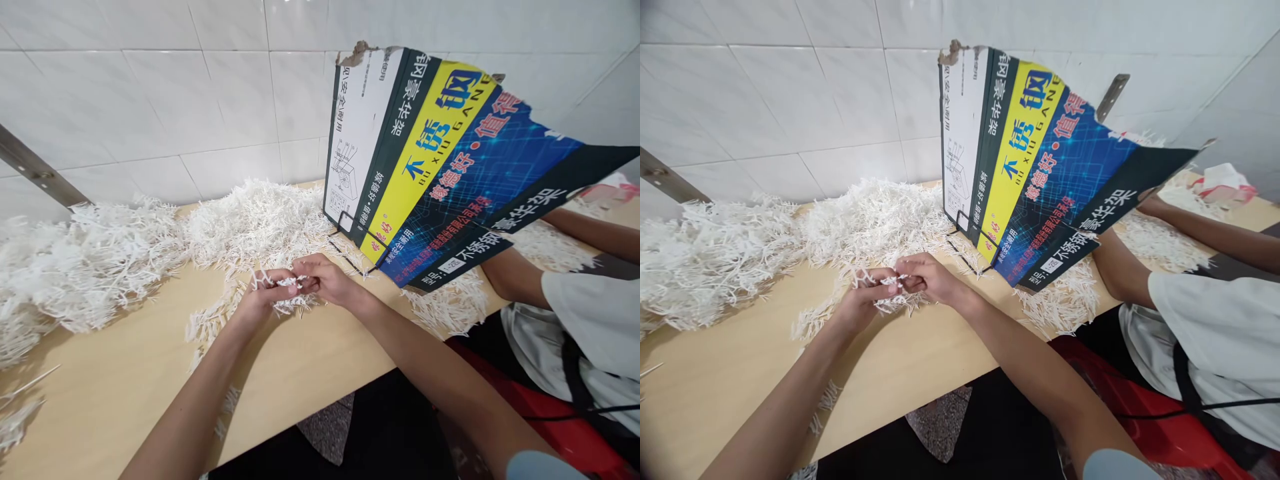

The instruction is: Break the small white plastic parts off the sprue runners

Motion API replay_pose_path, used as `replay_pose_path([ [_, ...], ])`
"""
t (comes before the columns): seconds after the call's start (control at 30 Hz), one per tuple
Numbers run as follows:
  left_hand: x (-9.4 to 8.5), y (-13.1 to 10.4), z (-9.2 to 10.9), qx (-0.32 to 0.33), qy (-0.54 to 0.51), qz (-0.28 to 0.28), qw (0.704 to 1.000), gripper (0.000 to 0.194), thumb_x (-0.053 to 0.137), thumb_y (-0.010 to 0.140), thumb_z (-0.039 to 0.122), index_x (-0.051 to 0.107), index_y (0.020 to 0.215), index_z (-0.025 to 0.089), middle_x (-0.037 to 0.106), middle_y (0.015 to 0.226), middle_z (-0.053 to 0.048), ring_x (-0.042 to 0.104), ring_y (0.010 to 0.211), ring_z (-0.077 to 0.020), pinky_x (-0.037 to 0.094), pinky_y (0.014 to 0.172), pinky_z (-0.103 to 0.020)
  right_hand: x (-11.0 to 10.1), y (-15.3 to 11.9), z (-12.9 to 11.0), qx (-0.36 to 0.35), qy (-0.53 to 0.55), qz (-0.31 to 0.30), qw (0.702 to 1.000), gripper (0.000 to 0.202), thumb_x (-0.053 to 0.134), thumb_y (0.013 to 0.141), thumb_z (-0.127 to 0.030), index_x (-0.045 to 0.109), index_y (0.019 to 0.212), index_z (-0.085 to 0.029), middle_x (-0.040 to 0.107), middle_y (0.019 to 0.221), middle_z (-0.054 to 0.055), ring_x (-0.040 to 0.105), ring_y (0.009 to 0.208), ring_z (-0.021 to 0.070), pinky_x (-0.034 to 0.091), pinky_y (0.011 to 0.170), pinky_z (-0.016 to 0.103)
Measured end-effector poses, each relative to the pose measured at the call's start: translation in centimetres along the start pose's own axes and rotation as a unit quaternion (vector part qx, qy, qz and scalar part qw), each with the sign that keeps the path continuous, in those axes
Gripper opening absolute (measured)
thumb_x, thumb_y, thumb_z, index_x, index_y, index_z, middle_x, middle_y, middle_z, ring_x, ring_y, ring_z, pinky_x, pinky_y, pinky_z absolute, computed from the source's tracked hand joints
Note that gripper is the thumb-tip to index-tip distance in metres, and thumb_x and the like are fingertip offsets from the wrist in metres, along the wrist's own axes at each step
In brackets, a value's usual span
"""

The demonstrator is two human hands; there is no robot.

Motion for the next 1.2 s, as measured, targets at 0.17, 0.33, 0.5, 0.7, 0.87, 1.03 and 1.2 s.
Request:
replay_pose_path([
  [0.17, -0.6, -0.2, 0.5, 0.024, -0.082, 0.039, 0.996, 0.028, 0.087, 0.064, 0.037, 0.070, 0.067, 0.016, 0.057, 0.061, -0.001, 0.048, 0.056, -0.0111, 0.036, 0.055, -0.026, -1.6, 0.4, 0.2, -0.016, 0.069, 0.063, 0.996, 0.048, 0.058, 0.093, -0.055, 0.033, 0.067, -0.024, 0.032, 0.056, -0.007, 0.030, 0.046, 0.0103, 0.033, 0.050, 0.027],
  [0.33, -2.9, 0.5, 0.0, 0.044, -0.041, 0.146, 0.987, 0.025, 0.083, 0.074, 0.036, 0.068, 0.072, 0.017, 0.055, 0.065, 0.001, 0.046, 0.055, -0.0096, 0.033, 0.052, -0.023, -4.7, -0.5, -1.9, -0.070, -0.215, 0.245, 0.943, 0.038, 0.069, 0.089, -0.048, 0.061, 0.116, -0.023, 0.065, 0.120, 0.008, 0.061, 0.095, 0.0183, 0.048, 0.073, 0.028],
  [0.5, -3.5, 0.2, 1.4, 0.108, 0.089, 0.192, 0.971, 0.031, 0.078, 0.083, 0.041, 0.063, 0.069, 0.018, 0.051, 0.058, 0.003, 0.047, 0.054, -0.0104, 0.035, 0.052, -0.024, -2.3, 0.2, -0.4, -0.031, -0.170, 0.118, 0.978, 0.037, 0.055, 0.097, -0.054, 0.064, 0.111, -0.022, 0.069, 0.112, 0.007, 0.063, 0.097, 0.0193, 0.048, 0.066, 0.024],
  [0.7, -3.3, -0.1, 2.3, 0.127, 0.158, 0.184, 0.962, 0.028, 0.077, 0.083, 0.045, 0.070, 0.082, 0.018, 0.059, 0.066, 0.001, 0.049, 0.059, -0.0112, 0.037, 0.055, -0.023, -1.3, 0.4, 0.0, -0.025, -0.166, 0.092, 0.982, 0.038, 0.074, 0.086, -0.052, 0.056, 0.079, -0.019, 0.051, 0.068, -0.005, 0.046, 0.060, 0.0102, 0.035, 0.055, 0.022],
  [0.87, -2.5, 0.7, 1.6, 0.075, 0.230, 0.084, 0.967, 0.039, 0.070, 0.089, 0.048, 0.063, 0.067, 0.017, 0.056, 0.061, 0.000, 0.046, 0.055, -0.0109, 0.033, 0.054, -0.024, -2.0, 0.5, -0.2, -0.020, -0.128, 0.084, 0.988, 0.038, 0.072, 0.085, -0.053, 0.056, 0.077, -0.020, 0.040, 0.055, -0.008, 0.037, 0.050, 0.0095, 0.026, 0.050, 0.024],
  [1.03, -1.5, 0.7, 0.2, 0.013, 0.133, 0.019, 0.991, 0.047, 0.075, 0.084, 0.047, 0.050, 0.058, 0.017, 0.039, 0.054, 0.004, 0.035, 0.051, -0.0087, 0.029, 0.053, -0.024, -1.5, 0.5, -0.3, -0.020, -0.092, 0.051, 0.994, 0.044, 0.073, 0.084, -0.056, 0.057, 0.067, -0.018, 0.038, 0.051, -0.007, 0.033, 0.050, 0.0093, 0.023, 0.052, 0.025],
  [1.2, -0.7, 0.3, -1.1, -0.019, 0.011, -0.025, 0.999, 0.042, 0.082, 0.073, 0.047, 0.058, 0.057, 0.016, 0.041, 0.049, 0.004, 0.035, 0.047, -0.0078, 0.028, 0.050, -0.024, 0.7, 0.1, 1.2, 0.019, 0.107, -0.011, 0.994, 0.048, 0.083, 0.075, -0.055, 0.055, 0.064, -0.018, 0.043, 0.058, -0.004, 0.038, 0.054, 0.0104, 0.027, 0.055, 0.025],
])
Point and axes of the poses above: each hand's wrist, its own y-axis towards the middle knuckle, its own x-axis out of the palm, z = x × y, the point moved 9 cm from there along y, towards the middle knuckle
